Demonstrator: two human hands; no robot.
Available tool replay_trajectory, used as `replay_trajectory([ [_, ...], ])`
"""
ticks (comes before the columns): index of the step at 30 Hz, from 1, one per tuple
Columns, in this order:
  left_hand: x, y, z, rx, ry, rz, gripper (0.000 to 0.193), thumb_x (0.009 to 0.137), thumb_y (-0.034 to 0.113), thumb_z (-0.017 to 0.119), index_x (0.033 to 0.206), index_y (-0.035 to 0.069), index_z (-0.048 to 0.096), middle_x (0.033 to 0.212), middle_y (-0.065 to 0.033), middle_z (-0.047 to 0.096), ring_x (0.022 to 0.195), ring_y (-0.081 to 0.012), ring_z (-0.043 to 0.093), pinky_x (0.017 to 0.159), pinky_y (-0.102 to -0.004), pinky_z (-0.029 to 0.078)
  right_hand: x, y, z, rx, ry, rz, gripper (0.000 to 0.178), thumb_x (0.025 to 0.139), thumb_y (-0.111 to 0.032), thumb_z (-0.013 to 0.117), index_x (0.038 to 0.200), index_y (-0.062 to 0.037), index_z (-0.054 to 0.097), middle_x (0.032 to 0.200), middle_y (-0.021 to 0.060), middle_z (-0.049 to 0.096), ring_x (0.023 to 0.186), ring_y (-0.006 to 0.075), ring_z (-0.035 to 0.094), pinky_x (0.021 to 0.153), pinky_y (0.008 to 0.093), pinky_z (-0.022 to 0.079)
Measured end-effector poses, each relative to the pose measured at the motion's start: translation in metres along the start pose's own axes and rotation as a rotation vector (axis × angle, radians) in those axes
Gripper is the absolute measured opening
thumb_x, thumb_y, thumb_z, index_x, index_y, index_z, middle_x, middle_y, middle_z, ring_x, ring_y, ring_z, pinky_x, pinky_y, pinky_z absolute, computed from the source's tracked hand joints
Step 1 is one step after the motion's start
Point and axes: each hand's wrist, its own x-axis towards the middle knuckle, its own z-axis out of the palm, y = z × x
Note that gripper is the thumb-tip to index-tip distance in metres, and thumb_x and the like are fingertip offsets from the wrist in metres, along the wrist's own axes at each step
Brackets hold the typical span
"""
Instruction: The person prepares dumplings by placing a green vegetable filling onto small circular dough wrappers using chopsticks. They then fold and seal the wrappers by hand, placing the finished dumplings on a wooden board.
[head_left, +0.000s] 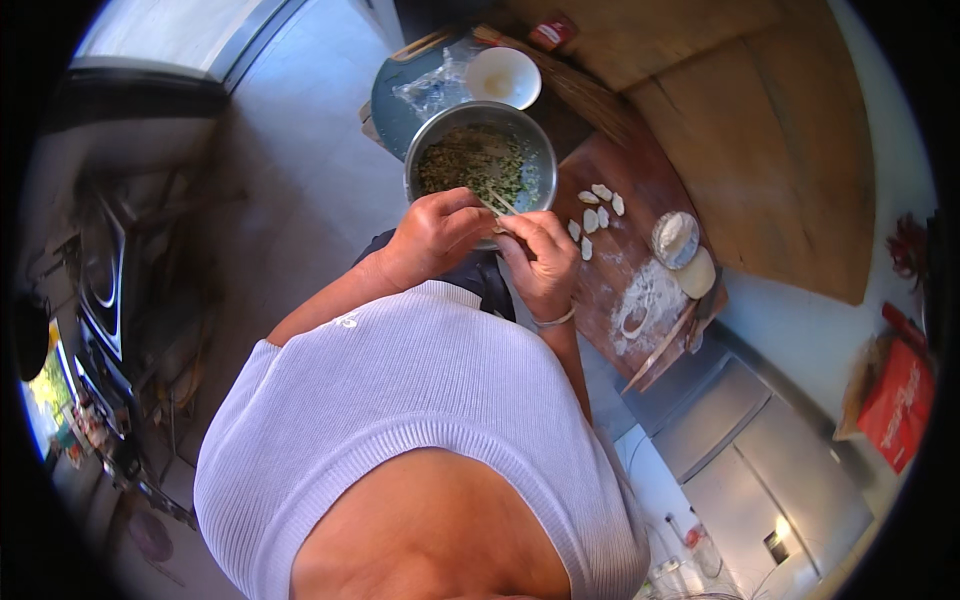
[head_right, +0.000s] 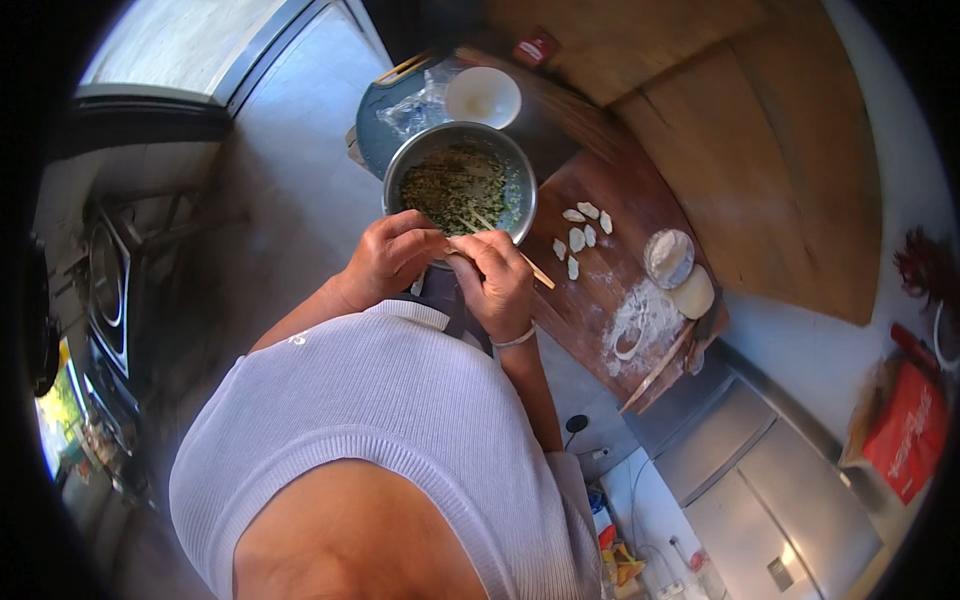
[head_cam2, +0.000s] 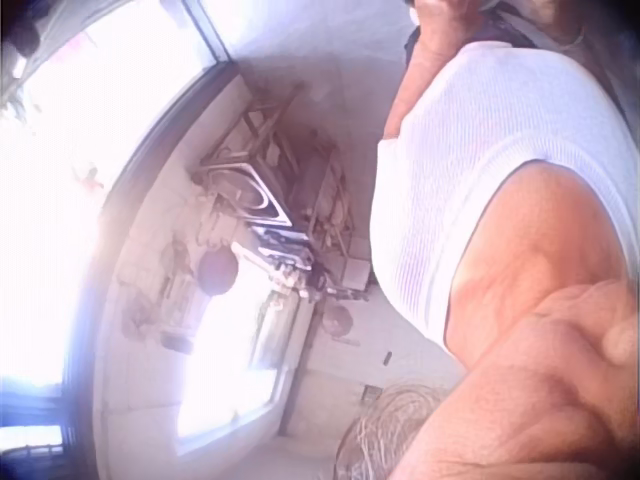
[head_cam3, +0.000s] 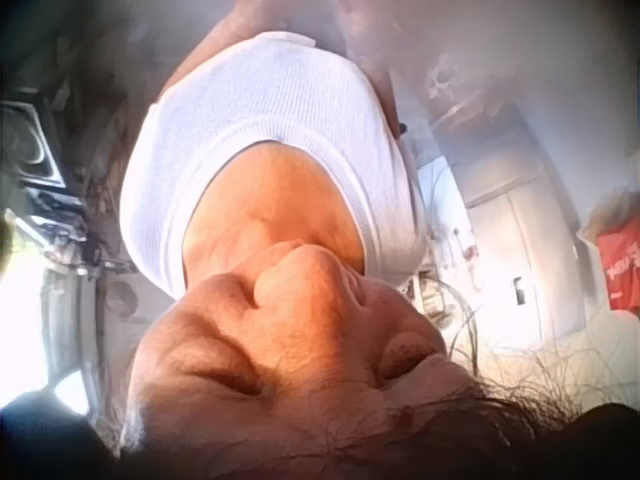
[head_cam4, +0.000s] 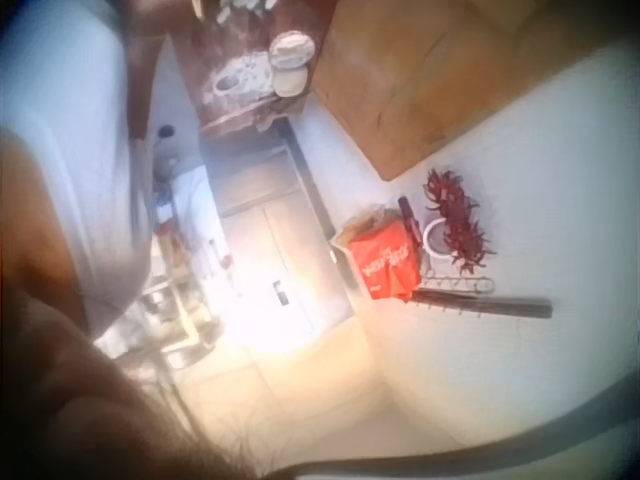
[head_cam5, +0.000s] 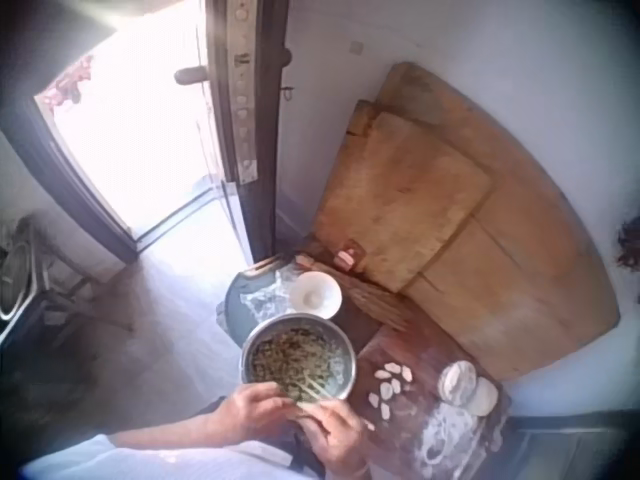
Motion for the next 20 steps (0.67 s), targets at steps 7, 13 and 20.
replay_trajectory([
  [7, -0.006, 0.015, 0.007, -0.171, -0.258, -0.306, 0.024, 0.074, 0.001, 0.070, 0.096, -0.001, 0.063, 0.081, -0.0128, 0.060, 0.073, -0.0273, 0.063, 0.064, -0.0348, 0.052, -0.051, 0.014, -0.002, -0.142, 0.138, 0.031, 0.012, 0.077, -0.003, 0.068, 0.088, -0.0026, 0.065, 0.083, 0.0085, 0.060, 0.072, 0.0243, 0.062, 0.062, 0.0322, 0.050],
  [13, -0.014, 0.019, 0.057, -0.220, -0.240, -0.173, 0.012, 0.072, -0.002, 0.069, 0.083, 0.001, 0.065, 0.079, -0.0117, 0.062, 0.073, -0.0275, 0.063, 0.065, -0.0343, 0.052, -0.088, 0.005, -0.022, -0.199, 0.271, 0.127, 0.012, 0.076, 0.000, 0.067, 0.088, -0.0032, 0.065, 0.082, 0.0084, 0.059, 0.071, 0.0240, 0.061, 0.062, 0.0324, 0.050],
  [20, 0.005, 0.040, 0.120, -0.197, -0.239, -0.046, 0.010, 0.074, 0.000, 0.066, 0.083, 0.002, 0.065, 0.078, -0.0120, 0.061, 0.073, -0.0290, 0.062, 0.064, -0.0358, 0.052, -0.109, 0.033, -0.069, -0.143, 0.373, 0.201, 0.021, 0.073, 0.005, 0.067, 0.092, -0.0021, 0.065, 0.087, 0.0104, 0.060, 0.072, 0.0228, 0.062, 0.065, 0.0320, 0.052],
])
